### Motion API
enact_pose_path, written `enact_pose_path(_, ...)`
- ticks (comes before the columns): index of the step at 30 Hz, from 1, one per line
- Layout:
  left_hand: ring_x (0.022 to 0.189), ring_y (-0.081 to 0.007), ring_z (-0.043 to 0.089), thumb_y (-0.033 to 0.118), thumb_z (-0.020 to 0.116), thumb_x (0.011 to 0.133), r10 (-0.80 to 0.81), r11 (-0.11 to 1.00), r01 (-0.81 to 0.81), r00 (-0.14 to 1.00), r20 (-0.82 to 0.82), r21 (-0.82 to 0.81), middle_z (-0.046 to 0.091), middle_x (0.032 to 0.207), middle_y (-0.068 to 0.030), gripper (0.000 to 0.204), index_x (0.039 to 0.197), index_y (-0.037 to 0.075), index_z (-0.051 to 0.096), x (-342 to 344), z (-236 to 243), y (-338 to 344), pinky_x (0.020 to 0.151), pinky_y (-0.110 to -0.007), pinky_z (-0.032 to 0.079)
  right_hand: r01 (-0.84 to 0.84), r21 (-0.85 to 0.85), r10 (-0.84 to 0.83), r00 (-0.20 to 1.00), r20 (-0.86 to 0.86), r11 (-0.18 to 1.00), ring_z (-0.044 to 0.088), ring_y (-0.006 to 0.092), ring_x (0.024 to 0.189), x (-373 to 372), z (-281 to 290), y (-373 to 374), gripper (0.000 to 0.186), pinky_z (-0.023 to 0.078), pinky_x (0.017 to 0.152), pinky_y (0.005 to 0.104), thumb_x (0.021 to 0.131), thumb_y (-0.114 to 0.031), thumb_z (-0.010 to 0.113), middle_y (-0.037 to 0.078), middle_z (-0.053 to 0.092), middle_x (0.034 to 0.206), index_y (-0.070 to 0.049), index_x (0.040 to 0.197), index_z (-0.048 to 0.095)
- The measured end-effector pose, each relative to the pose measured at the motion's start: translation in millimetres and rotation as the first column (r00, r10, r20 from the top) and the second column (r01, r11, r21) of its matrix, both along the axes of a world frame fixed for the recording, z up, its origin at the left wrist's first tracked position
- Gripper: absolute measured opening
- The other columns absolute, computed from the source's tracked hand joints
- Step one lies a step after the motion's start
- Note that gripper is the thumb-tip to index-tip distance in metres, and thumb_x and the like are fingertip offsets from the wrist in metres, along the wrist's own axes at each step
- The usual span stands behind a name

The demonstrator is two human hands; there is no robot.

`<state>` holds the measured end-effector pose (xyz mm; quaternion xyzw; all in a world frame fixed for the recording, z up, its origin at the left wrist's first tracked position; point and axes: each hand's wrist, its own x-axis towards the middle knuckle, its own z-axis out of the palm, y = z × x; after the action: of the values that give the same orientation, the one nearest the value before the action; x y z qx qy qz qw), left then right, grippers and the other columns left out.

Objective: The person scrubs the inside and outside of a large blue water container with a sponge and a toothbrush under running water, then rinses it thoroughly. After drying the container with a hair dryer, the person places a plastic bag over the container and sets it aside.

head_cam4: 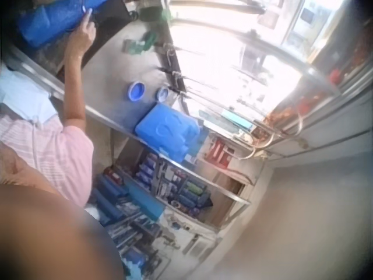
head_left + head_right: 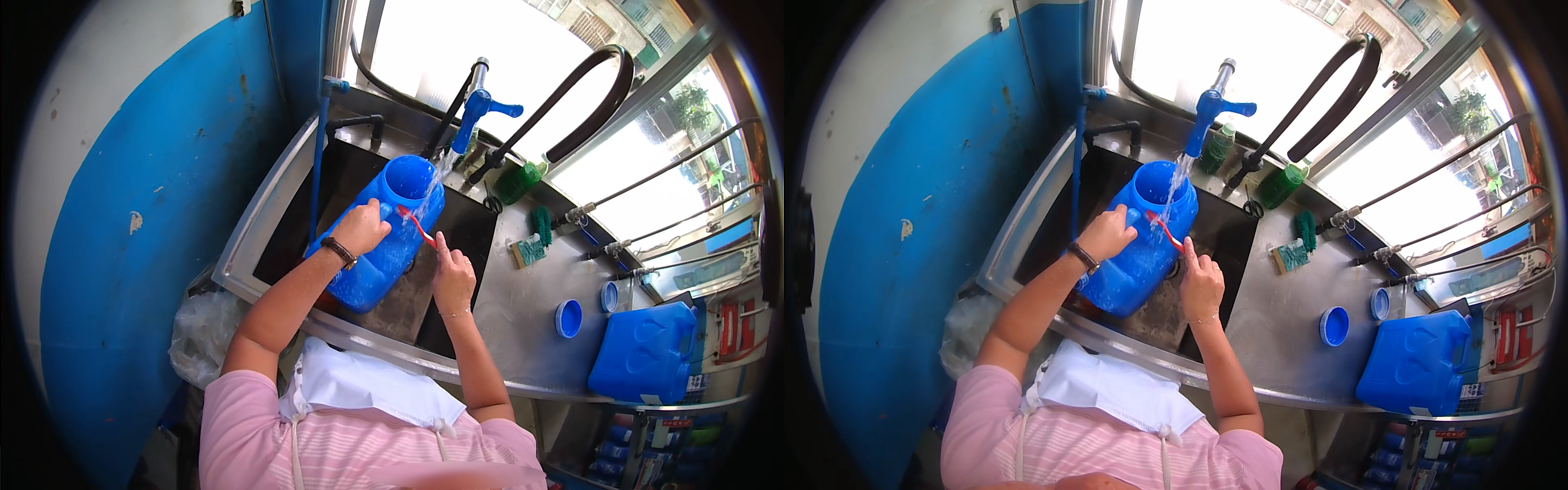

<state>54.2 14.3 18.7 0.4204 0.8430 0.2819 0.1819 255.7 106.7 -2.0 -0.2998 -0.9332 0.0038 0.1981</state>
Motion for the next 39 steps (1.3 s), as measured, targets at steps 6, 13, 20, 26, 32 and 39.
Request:
enact_pose_path(6,0.093,-0.0448,0.065,0.024,0.059,0.087,-0.060,0.997,0.060,0.998,-0.004,0.039,0.066,0.098,-0.0310,0.039,0.109,-0.008,0.055,6,-5,-5,0.084,-0.048,0.053,-0.174,0.011,0.174,0.985,-0.008,0.985,0.060,0.0246,0.073,-10,4,8,0.060,0.052,0.063,0.0369,0.076,0.000,0.063,0.007,0.054,0.078,-0.024,0.131,0.061)
enact_pose_path(13,0.097,-0.0394,0.067,0.039,0.062,0.091,-0.086,0.994,0.088,0.996,-0.030,0.059,0.068,0.105,-0.0255,0.049,0.116,-0.003,0.060,-21,-14,-20,0.086,-0.046,0.053,-0.249,0.050,0.252,0.965,-0.069,0.967,0.059,0.0260,0.075,2,-6,24,0.059,0.051,0.067,0.0372,0.074,0.005,0.061,0.008,0.056,0.081,-0.022,0.127,0.063)
enact_pose_path(20,0.096,-0.0305,0.069,0.044,0.064,0.090,-0.114,0.993,0.101,0.963,0.242,0.064,0.070,0.105,-0.0181,0.047,0.116,0.005,0.065,-80,-21,-67,0.089,-0.041,0.053,-0.315,-0.340,0.155,0.892,-0.424,0.886,0.067,0.0260,0.091,-11,-34,47,0.047,0.054,0.077,0.0357,0.081,0.010,0.056,0.007,0.069,0.106,-0.013,0.121,0.063)
enact_pose_path(26,0.088,-0.0283,0.068,0.041,0.065,0.089,-0.170,0.979,0.150,0.974,0.150,0.134,0.072,0.097,-0.0161,0.043,0.111,0.003,0.066,-86,-41,-86,0.084,-0.038,0.053,-0.349,-0.597,0.047,0.886,-0.461,0.722,0.069,0.0208,0.103,-21,-36,50,0.024,0.053,0.083,0.0305,0.093,-0.005,0.059,0.011,0.071,0.112,-0.006,0.116,0.064)
enact_pose_path(32,0.087,-0.0345,0.068,0.040,0.066,0.087,-0.338,0.933,0.336,0.941,-0.004,0.132,0.070,0.095,-0.0190,0.042,0.108,0.004,0.067,-77,-32,-87,0.082,-0.040,0.054,-0.348,-0.808,0.097,0.934,-0.345,0.475,0.039,0.0031,0.057,-25,-6,102,0.020,0.032,0.052,0.0225,0.094,-0.007,0.061,-0.007,0.045,0.061,-0.008,0.112,0.068)
enact_pose_path(39,0.081,-0.0351,0.068,0.041,0.069,0.082,-0.539,0.833,0.553,0.820,-0.192,0.021,0.070,0.088,-0.0179,0.038,0.103,0.009,0.069,-57,-11,-53,0.076,-0.043,0.054,-0.388,-0.534,0.608,0.721,0.331,0.751,0.067,0.0308,0.082,-82,105,115,0.022,0.051,0.069,0.0401,0.087,-0.013,0.064,0.013,0.069,0.085,-0.017,0.108,0.069)
